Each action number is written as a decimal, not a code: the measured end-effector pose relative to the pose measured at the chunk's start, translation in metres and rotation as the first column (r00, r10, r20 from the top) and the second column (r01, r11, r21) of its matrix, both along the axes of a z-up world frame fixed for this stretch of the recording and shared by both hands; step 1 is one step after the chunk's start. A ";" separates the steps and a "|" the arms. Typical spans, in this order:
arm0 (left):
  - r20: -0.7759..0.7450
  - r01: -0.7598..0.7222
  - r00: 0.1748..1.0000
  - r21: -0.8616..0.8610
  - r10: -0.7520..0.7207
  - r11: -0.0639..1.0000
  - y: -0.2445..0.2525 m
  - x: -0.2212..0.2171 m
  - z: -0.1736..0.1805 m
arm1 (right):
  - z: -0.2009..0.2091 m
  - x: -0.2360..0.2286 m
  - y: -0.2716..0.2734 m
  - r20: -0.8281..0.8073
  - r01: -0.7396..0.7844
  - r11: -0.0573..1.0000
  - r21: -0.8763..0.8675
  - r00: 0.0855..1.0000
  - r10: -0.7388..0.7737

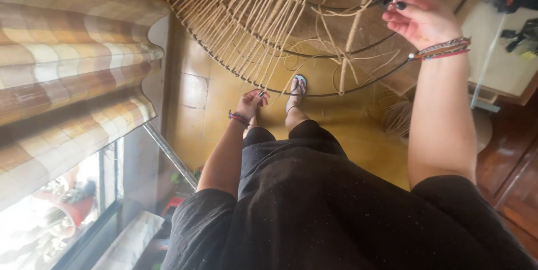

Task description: Weaving wicker or rattan strands through a circular frame to construct a chair seat.

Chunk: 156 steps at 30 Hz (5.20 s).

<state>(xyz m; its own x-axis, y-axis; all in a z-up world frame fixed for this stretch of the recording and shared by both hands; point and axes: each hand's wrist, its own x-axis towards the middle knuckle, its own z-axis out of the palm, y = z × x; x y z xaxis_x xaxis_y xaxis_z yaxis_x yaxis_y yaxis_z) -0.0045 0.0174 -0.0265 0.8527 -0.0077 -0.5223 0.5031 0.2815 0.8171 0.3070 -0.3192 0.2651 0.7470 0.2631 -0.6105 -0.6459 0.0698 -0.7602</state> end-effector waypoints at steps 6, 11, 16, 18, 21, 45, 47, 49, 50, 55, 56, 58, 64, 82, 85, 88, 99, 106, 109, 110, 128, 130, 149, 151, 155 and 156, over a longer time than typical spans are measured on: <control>-0.006 0.075 0.997 0.027 -0.075 0.997 0.015 -0.004 -0.024 | -0.018 -0.022 0.008 -0.016 0.258 0.946 -0.197 0.964 -0.266; -0.212 0.325 0.921 -0.047 -0.327 0.945 0.037 0.017 0.016 | -0.001 -0.121 0.024 0.134 0.273 0.854 -0.443 0.962 -0.238; -0.267 0.185 0.941 -0.107 -0.207 0.977 0.030 0.031 -0.050 | -0.115 -0.271 0.120 0.310 0.053 0.893 -0.447 0.945 0.099; -0.299 0.209 0.920 -0.171 -0.253 0.963 0.032 0.040 -0.062 | -0.151 -0.306 0.159 0.234 -0.032 0.951 -0.306 0.966 0.108; -0.289 0.236 0.919 -0.139 -0.268 0.962 0.038 0.052 -0.091 | -0.173 -0.323 0.203 0.088 0.023 1.000 -0.018 0.996 -0.021; 0.349 0.735 0.669 -0.438 -0.656 0.518 0.041 0.159 0.015 | -0.316 -0.305 0.218 0.346 0.367 0.919 0.144 0.851 -0.394; 0.322 0.722 0.679 -0.455 -0.660 0.521 0.039 0.158 0.021 | -0.317 -0.305 0.217 0.331 0.397 0.896 0.197 0.834 -0.442; 0.305 0.707 0.692 -0.471 -0.654 0.528 0.042 0.155 -0.019 | -0.308 -0.302 0.219 0.355 0.383 0.906 0.179 0.834 -0.423; 0.285 0.683 0.712 -0.490 -0.641 0.541 0.042 0.153 -0.039 | -0.302 -0.302 0.218 0.373 0.362 0.919 0.159 0.840 -0.395; 0.088 0.316 0.918 -0.749 -0.386 0.582 0.046 0.119 -0.079 | -0.264 -0.313 0.190 0.397 0.282 0.959 -0.008 0.882 -0.256; -0.130 0.182 0.928 -0.660 -0.350 0.729 0.049 0.110 -0.035 | -0.247 -0.313 0.181 0.364 0.221 0.970 -0.105 0.916 -0.169; -0.153 0.450 0.857 -0.244 -0.492 0.859 0.053 0.068 -0.059 | -0.225 -0.318 0.145 0.345 0.195 0.951 -0.238 0.933 -0.105; -0.263 0.503 0.824 -0.068 -0.502 0.862 0.007 0.023 0.042 | -0.160 -0.299 0.044 0.374 0.275 0.861 -0.427 0.921 -0.109; 0.402 -0.199 0.915 0.529 -0.037 0.825 -0.194 0.182 0.243 | -0.081 -0.083 -0.078 0.753 0.199 0.825 -0.530 0.557 0.350; 0.513 -0.361 0.853 0.710 -0.093 0.605 -0.201 0.191 0.274 | -0.086 -0.067 -0.077 0.736 0.095 0.855 -0.510 0.563 0.376; 0.443 -0.350 0.870 0.865 -0.218 0.360 -0.190 0.199 0.273 | -0.098 -0.060 -0.078 0.708 0.007 0.793 -0.609 0.455 0.540; 0.693 -0.605 0.720 0.655 -0.039 0.452 -0.118 0.183 0.273 | -0.070 -0.100 -0.085 0.221 -0.409 0.272 -0.871 0.168 0.961; 0.123 -0.139 0.990 0.918 0.065 0.372 -0.152 0.108 0.200 | -0.128 -0.081 -0.106 0.011 -0.344 0.939 0.025 0.939 0.344; -0.148 0.108 0.989 0.712 -0.002 0.694 -0.185 0.087 0.147 | -0.135 -0.077 -0.112 -0.116 -0.314 0.931 0.185 0.934 0.338; -0.191 0.193 0.976 0.510 -0.108 0.838 -0.195 0.080 0.128 | -0.137 -0.077 -0.112 -0.152 -0.348 0.913 0.212 0.912 0.382; 0.264 -0.051 0.961 0.454 -0.080 0.889 -0.278 0.105 0.232 | -0.110 -0.105 -0.103 -0.029 -0.592 0.307 -0.745 0.489 0.872; 0.318 -0.046 0.930 0.600 -0.185 0.799 -0.290 0.108 0.275 | -0.105 -0.109 -0.101 -0.001 -0.625 0.417 -0.660 0.556 0.831; -0.475 0.593 0.494 0.797 -0.728 -0.117 -0.156 -0.049 0.007 | 0.002 -0.097 -0.123 0.259 -0.219 0.922 0.320 0.956 0.137; 0.036 0.489 0.770 0.608 -0.637 0.625 -0.177 -0.012 0.141 | -0.008 -0.126 -0.104 0.322 -0.461 0.884 0.072 0.850 0.417; 0.175 -0.117 0.956 -0.507 0.236 0.854 -0.206 0.052 0.255 | -0.001 -0.177 -0.040 0.227 -0.754 0.313 -0.578 0.220 0.949; 0.179 -0.117 0.955 -0.507 0.237 0.854 -0.204 0.049 0.245 | -0.021 -0.177 -0.040 0.229 -0.752 0.312 -0.580 0.217 0.949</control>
<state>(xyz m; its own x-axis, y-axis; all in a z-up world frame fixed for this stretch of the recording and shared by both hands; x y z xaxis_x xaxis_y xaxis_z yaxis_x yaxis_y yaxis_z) 0.0449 -0.1863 0.2181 0.9578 -0.0461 -0.2837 0.2240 0.7382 0.6364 0.1295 -0.3597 0.2443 0.3440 0.8194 -0.4585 0.2803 -0.5557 -0.7827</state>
